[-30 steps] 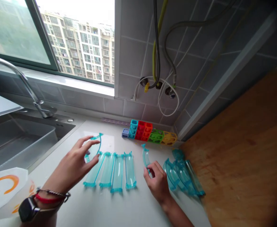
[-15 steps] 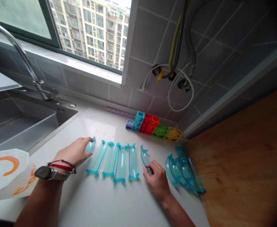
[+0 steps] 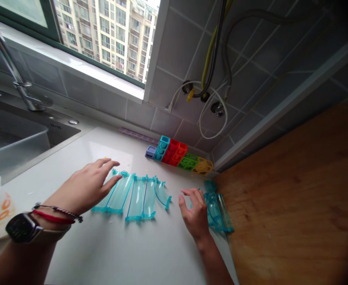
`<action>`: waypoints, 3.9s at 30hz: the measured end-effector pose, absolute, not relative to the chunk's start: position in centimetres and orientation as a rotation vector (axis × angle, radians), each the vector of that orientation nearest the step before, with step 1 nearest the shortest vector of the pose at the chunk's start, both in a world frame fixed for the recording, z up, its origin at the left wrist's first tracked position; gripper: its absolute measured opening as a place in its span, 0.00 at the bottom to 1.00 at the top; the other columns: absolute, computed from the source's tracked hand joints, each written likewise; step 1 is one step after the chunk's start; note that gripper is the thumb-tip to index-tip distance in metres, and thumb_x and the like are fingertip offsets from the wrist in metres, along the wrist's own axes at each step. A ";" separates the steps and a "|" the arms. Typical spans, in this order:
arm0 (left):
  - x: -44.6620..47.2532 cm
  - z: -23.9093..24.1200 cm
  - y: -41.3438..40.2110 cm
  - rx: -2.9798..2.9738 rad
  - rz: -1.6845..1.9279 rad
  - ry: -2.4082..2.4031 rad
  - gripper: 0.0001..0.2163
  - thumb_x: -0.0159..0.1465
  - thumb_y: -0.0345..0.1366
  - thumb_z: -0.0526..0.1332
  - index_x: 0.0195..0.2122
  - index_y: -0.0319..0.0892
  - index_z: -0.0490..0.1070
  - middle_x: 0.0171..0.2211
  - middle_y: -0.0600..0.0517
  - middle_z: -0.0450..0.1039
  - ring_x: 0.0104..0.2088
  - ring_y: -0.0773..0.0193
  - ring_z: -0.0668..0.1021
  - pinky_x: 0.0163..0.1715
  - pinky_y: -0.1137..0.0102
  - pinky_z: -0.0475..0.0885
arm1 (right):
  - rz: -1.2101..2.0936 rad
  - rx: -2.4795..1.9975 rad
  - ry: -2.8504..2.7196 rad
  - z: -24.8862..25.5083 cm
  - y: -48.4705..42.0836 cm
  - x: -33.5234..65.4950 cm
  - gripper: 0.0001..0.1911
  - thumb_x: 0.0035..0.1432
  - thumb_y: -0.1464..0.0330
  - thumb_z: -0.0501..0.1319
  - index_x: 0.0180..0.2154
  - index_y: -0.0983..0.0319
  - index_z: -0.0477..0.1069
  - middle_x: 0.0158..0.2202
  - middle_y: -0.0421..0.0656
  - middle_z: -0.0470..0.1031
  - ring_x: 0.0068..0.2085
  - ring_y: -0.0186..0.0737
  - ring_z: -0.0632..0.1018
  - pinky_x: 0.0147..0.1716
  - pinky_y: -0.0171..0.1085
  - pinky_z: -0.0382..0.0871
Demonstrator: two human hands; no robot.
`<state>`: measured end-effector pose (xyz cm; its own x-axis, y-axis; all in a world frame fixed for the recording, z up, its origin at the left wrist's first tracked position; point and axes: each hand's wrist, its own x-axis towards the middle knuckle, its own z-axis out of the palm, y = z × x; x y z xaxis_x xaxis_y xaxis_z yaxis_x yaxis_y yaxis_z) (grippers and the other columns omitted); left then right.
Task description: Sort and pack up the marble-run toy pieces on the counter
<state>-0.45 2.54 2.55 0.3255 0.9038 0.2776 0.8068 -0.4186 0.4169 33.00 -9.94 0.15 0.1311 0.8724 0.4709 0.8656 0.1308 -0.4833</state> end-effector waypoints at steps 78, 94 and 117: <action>19.9 -2.4 -4.5 2.608 0.627 0.851 0.23 0.61 0.21 0.58 0.56 0.46 0.75 0.57 0.42 0.74 0.54 0.47 0.77 0.55 0.50 0.73 | 0.341 -2.070 -1.428 -3.9 -9.3 33.0 0.30 0.63 0.68 0.61 0.66 0.61 0.68 0.69 0.57 0.63 0.70 0.60 0.65 0.67 0.55 0.59; 19.6 -4.5 -3.1 2.775 0.717 0.773 0.18 0.69 0.29 0.54 0.57 0.43 0.75 0.57 0.39 0.76 0.53 0.44 0.80 0.61 0.40 0.65 | 0.333 -1.853 -1.469 -2.0 -13.2 34.0 0.35 0.64 0.67 0.61 0.70 0.68 0.58 0.76 0.58 0.47 0.75 0.58 0.53 0.71 0.55 0.55; 21.4 -3.5 -6.7 2.722 0.742 0.243 0.15 0.70 0.24 0.56 0.51 0.47 0.75 0.54 0.46 0.77 0.52 0.52 0.78 0.46 0.55 0.76 | 0.651 -1.515 -0.189 -6.7 -37.6 35.0 0.47 0.68 0.49 0.60 0.76 0.55 0.38 0.45 0.50 0.82 0.24 0.35 0.74 0.23 0.36 0.68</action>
<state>21.36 -6.71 -3.54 0.8517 0.2410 0.4653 0.0814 -0.9380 0.3369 34.95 -37.60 -6.73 0.8181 0.5044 -0.2763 -0.2775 -0.0746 -0.9578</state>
